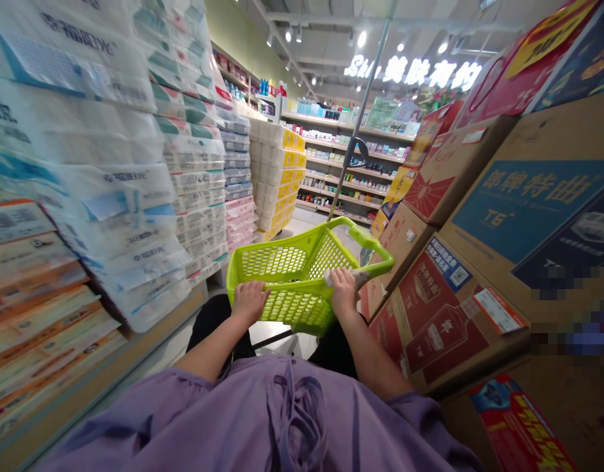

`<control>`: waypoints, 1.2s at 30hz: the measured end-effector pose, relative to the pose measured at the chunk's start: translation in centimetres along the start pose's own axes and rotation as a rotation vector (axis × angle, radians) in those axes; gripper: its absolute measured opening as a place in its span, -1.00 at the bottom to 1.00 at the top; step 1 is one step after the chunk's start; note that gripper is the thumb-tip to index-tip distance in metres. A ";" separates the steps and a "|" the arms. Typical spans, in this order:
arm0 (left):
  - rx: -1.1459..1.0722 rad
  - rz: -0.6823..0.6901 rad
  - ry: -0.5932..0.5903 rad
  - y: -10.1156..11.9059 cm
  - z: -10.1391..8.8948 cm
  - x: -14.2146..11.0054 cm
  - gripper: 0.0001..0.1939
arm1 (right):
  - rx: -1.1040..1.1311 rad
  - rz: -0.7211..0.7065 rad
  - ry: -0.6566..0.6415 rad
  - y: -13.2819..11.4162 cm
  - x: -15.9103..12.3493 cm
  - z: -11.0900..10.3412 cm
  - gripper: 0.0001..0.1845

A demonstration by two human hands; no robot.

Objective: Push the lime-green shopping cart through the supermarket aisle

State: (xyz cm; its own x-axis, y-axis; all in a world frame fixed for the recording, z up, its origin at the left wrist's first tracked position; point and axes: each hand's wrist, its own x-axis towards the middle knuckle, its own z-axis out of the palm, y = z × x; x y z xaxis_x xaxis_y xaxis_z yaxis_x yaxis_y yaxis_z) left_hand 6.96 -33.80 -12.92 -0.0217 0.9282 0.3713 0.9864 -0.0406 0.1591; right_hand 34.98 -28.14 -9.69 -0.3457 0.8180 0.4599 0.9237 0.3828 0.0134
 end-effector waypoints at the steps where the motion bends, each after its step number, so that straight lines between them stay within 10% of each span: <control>1: -0.002 -0.001 0.000 0.0 0.0 0.0 -0.58 | 0.022 0.009 0.002 -1.0 -0.3 0.6 -0.49; 7: 0.010 0.000 -0.007 -0.1 -0.1 0.0 -0.58 | 0.449 0.058 0.005 -4.0 2.3 -0.3 -0.44; 12: -0.004 0.000 -0.014 -0.3 0.1 -0.1 -0.60 | 0.556 0.106 0.375 -1.5 5.8 -3.1 -0.46; 22: 0.020 0.000 -0.014 -0.2 0.3 0.1 -0.58 | 0.064 0.080 0.189 -1.2 0.1 -0.5 -0.68; 36: -0.009 0.032 -0.039 -0.7 0.2 -0.2 -0.63 | 0.191 -0.157 -0.072 -6.3 1.1 0.9 -0.56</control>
State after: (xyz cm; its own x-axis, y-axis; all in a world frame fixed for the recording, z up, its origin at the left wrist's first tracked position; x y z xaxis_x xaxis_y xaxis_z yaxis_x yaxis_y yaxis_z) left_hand 6.35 -33.88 -13.24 0.0168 0.9401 0.3405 0.9850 -0.0740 0.1558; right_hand 28.63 -29.26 -10.03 -0.4997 0.7679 0.4007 0.8123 0.5761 -0.0910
